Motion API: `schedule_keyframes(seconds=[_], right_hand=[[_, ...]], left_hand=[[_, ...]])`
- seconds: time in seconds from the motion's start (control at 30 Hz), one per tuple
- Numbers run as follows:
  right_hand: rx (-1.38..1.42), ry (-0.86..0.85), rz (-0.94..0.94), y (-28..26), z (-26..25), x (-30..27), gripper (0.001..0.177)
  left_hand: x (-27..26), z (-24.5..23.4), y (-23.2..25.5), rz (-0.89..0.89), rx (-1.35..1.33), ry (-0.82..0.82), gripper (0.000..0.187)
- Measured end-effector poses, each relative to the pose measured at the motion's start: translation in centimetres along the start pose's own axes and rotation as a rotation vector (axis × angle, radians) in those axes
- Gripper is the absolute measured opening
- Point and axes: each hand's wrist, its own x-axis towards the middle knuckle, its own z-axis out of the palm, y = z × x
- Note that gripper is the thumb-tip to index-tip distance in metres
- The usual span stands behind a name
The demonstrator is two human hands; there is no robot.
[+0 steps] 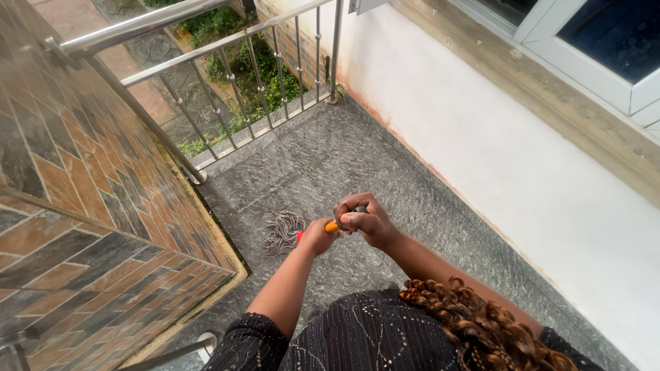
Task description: The person mops the granite steps and the tiled landing area by hand using a mop, dipping it into a blue bucket of water.
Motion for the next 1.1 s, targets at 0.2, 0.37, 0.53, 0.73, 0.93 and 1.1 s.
schedule_keyframes(seconds=[0.2,0.37,0.53,0.73,0.93,1.1], right_hand=[[-0.031,-0.001,0.017,0.2,1.2,-0.1,0.034],[-0.072,-0.068,0.008,0.6,2.0,-1.1,0.033],[-0.139,-0.164,0.042,0.0,0.1,-4.6,0.036],[-0.223,-0.141,-0.064,-0.8,-5.3,-11.1,0.036],[-0.176,0.034,-0.091,-2.8,-11.0,-16.7,0.035],[-0.381,0.113,-0.054,-5.5,-16.1,-21.1,0.032]], left_hand=[[-0.9,0.0,-0.5,0.032,-0.045,-0.007,0.027],[-2.5,0.3,-0.4,-0.018,-0.087,0.006,0.025],[-3.6,4.9,-1.1,0.0,-0.135,0.199,0.023],[-3.4,15.5,0.3,0.214,-0.26,0.637,0.041],[3.6,25.7,2.2,0.119,-0.128,0.725,0.017],[9.1,32.2,8.2,0.167,-0.168,0.573,0.008]])
